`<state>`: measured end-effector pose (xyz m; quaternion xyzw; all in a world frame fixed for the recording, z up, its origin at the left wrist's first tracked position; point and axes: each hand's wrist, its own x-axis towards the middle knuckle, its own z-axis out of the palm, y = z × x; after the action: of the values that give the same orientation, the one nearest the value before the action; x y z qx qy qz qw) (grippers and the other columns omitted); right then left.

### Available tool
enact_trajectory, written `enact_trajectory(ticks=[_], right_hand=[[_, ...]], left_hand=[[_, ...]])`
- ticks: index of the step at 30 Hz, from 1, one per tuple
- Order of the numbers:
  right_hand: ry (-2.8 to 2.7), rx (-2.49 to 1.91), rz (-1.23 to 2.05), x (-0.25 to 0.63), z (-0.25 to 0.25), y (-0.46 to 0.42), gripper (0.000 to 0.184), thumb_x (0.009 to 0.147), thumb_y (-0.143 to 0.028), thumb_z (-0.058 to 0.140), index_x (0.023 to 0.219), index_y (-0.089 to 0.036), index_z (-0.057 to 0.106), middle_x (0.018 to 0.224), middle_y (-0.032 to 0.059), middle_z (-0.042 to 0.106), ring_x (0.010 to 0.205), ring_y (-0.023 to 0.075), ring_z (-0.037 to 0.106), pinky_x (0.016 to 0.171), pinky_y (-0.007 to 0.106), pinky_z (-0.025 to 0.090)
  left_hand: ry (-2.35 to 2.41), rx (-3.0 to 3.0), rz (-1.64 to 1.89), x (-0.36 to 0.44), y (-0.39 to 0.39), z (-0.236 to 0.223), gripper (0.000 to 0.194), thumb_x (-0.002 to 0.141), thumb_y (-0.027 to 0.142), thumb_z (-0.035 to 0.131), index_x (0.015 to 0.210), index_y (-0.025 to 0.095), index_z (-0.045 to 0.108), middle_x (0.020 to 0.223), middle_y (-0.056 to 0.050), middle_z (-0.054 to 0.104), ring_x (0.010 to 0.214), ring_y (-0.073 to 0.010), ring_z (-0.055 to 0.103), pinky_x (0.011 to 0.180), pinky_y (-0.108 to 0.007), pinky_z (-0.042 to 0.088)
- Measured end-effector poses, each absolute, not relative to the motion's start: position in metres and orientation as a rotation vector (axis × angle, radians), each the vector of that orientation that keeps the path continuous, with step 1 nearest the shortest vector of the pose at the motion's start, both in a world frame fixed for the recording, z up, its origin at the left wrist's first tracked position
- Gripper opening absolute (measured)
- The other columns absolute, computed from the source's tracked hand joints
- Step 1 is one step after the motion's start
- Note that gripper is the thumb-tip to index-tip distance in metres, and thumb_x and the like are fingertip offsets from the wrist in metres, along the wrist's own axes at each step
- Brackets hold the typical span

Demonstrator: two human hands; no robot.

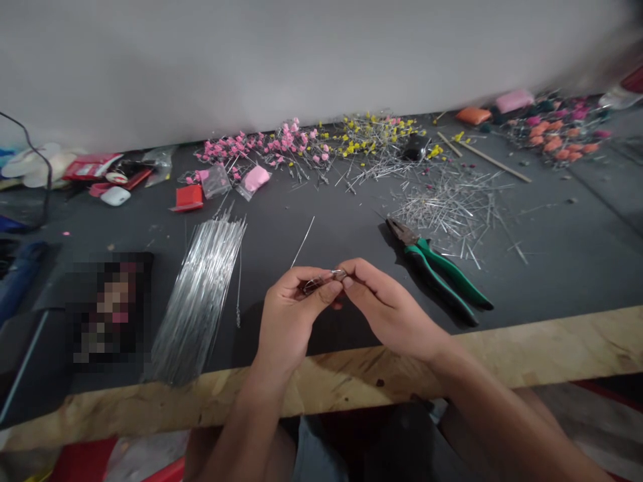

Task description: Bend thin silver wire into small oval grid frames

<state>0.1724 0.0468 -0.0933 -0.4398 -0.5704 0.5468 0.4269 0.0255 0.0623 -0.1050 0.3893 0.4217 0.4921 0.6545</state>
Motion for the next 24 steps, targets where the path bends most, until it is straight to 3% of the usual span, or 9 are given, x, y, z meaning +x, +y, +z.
enact_trajectory(ticks=[24], right_hand=[[-1.467, -1.072, 1.396, 0.1739, -0.0905, 0.0475, 0.017, 0.099, -0.021, 0.036, 0.094, -0.021, 0.052, 0.085, -0.0002, 0.054, 0.083, 0.0127, 0.053, 0.079, 0.027, 0.043]], left_hand=[[0.956, 0.806, 1.107, 0.0273, 0.0627, -0.0979, 0.014, 0.069, 0.013, 0.078, 0.078, 0.019, 0.069, 0.073, 0.002, 0.069, 0.06, -0.0088, 0.063, 0.056, -0.019, 0.052]])
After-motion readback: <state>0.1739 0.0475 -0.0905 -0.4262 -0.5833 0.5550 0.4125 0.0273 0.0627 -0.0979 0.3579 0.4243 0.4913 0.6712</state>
